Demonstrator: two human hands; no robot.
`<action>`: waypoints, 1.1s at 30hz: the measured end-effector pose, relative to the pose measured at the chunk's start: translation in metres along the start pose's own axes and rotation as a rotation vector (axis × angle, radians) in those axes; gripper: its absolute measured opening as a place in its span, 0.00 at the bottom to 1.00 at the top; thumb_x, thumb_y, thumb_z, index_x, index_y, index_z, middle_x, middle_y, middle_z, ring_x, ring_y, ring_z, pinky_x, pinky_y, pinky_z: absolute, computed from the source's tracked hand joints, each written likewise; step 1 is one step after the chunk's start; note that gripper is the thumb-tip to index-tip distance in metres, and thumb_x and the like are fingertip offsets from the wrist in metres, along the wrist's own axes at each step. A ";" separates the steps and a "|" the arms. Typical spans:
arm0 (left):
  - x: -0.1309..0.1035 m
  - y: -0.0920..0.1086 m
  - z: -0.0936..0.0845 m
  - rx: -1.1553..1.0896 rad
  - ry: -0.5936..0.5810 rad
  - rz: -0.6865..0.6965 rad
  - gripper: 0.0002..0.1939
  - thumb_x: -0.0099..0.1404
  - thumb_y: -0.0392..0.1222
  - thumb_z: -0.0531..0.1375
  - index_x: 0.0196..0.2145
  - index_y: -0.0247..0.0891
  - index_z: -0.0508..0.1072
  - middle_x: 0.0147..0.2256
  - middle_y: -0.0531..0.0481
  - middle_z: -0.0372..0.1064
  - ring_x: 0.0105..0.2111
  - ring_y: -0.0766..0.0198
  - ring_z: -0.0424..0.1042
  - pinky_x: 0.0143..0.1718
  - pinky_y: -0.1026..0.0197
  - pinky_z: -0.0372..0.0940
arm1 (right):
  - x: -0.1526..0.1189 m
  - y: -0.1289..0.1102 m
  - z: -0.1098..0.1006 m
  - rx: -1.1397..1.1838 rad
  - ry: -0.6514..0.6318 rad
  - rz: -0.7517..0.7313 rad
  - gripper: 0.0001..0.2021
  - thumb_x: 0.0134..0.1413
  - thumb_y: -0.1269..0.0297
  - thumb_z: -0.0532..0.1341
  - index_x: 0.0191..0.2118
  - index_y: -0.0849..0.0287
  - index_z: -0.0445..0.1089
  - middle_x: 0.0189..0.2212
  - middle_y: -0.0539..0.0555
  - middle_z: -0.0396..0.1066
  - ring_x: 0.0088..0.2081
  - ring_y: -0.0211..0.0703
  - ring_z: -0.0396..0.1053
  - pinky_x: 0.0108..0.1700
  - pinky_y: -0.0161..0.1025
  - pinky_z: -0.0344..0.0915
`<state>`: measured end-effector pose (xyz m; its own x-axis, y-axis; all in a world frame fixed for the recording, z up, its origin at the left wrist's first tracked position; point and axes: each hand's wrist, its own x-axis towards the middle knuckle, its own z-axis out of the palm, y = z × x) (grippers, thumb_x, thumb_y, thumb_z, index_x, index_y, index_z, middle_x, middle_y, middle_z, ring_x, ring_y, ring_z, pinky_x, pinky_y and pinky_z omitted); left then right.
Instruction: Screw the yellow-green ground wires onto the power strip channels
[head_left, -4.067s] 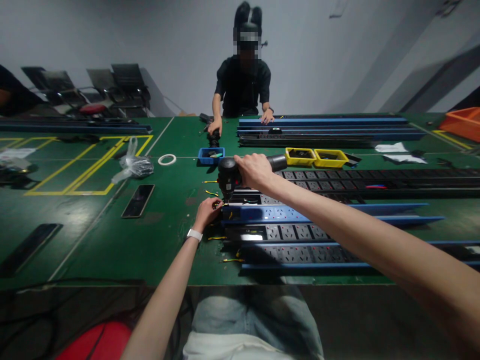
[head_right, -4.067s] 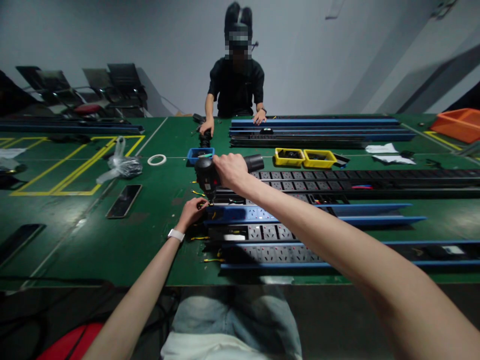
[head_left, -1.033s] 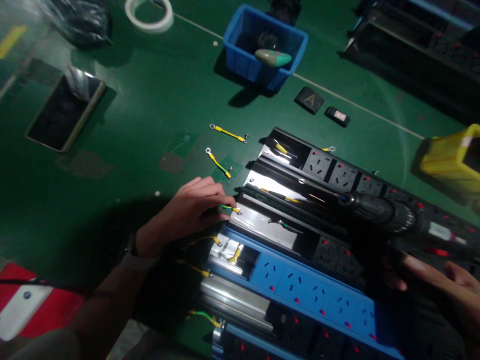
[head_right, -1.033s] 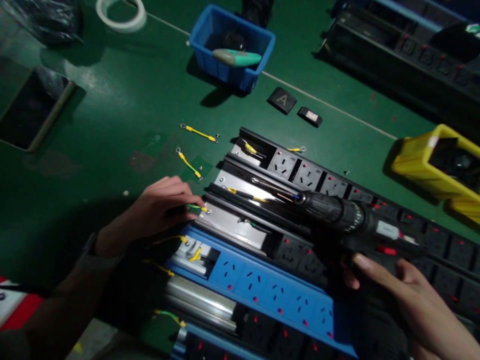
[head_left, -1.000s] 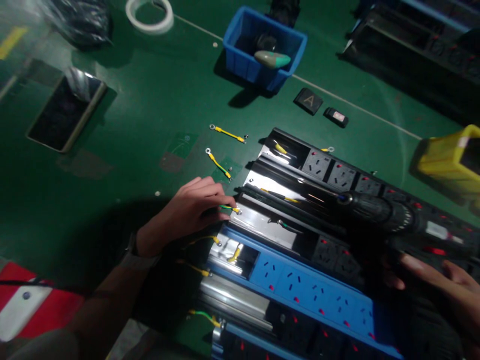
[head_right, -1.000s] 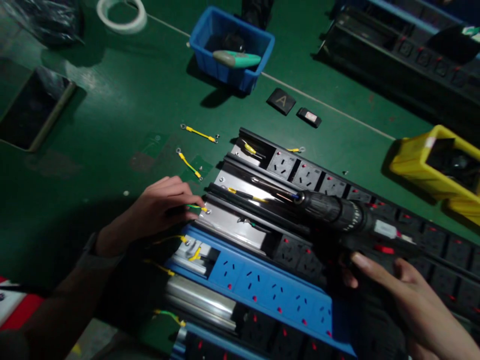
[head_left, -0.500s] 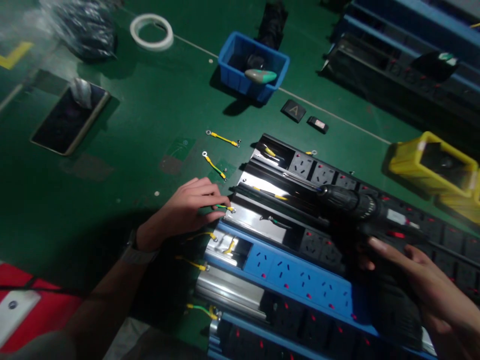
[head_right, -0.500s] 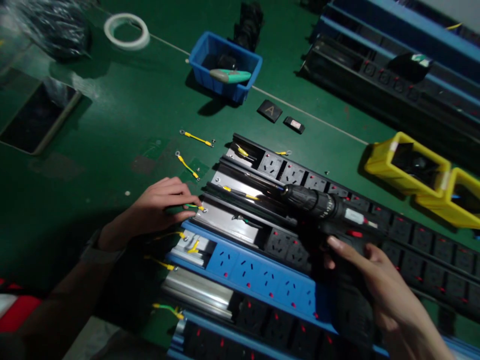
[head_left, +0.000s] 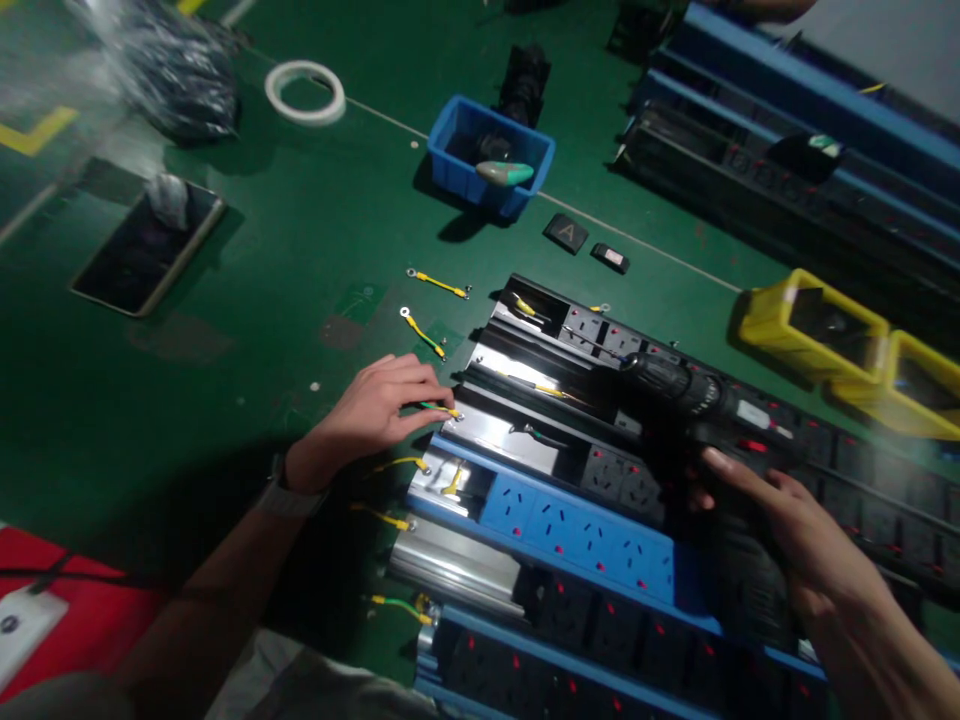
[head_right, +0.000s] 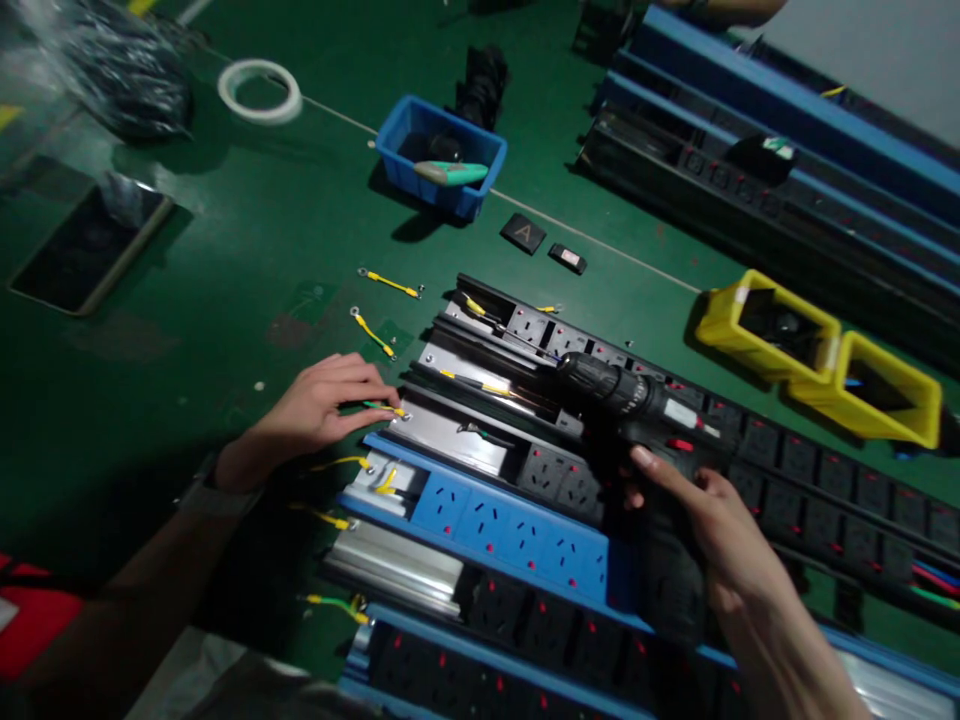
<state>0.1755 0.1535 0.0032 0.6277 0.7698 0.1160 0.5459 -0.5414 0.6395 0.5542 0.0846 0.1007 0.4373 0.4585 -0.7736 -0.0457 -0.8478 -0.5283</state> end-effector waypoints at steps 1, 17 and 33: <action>0.000 -0.001 -0.001 -0.011 -0.009 0.013 0.11 0.70 0.48 0.59 0.41 0.43 0.79 0.37 0.51 0.75 0.38 0.64 0.67 0.41 0.60 0.56 | -0.001 0.000 0.000 -0.004 0.001 -0.002 0.24 0.28 0.49 0.77 0.27 0.60 0.71 0.21 0.50 0.71 0.22 0.35 0.67 0.24 0.29 0.62; -0.002 -0.001 -0.008 -0.037 -0.066 0.037 0.13 0.72 0.49 0.56 0.45 0.42 0.78 0.38 0.49 0.72 0.40 0.63 0.66 0.43 0.59 0.57 | -0.010 -0.003 0.009 -0.089 0.061 -0.081 0.20 0.35 0.50 0.75 0.28 0.61 0.73 0.25 0.52 0.75 0.26 0.37 0.71 0.28 0.30 0.65; -0.004 0.005 -0.004 -0.033 0.026 0.018 0.10 0.69 0.46 0.59 0.41 0.40 0.79 0.36 0.50 0.73 0.39 0.63 0.67 0.42 0.59 0.59 | -0.016 -0.003 0.012 0.013 0.002 -0.082 0.21 0.32 0.55 0.77 0.32 0.62 0.75 0.25 0.53 0.76 0.23 0.37 0.71 0.26 0.31 0.67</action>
<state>0.1740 0.1493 0.0088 0.6228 0.7684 0.1472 0.5157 -0.5446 0.6614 0.5364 0.0831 0.1101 0.4417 0.5258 -0.7270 -0.0214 -0.8039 -0.5944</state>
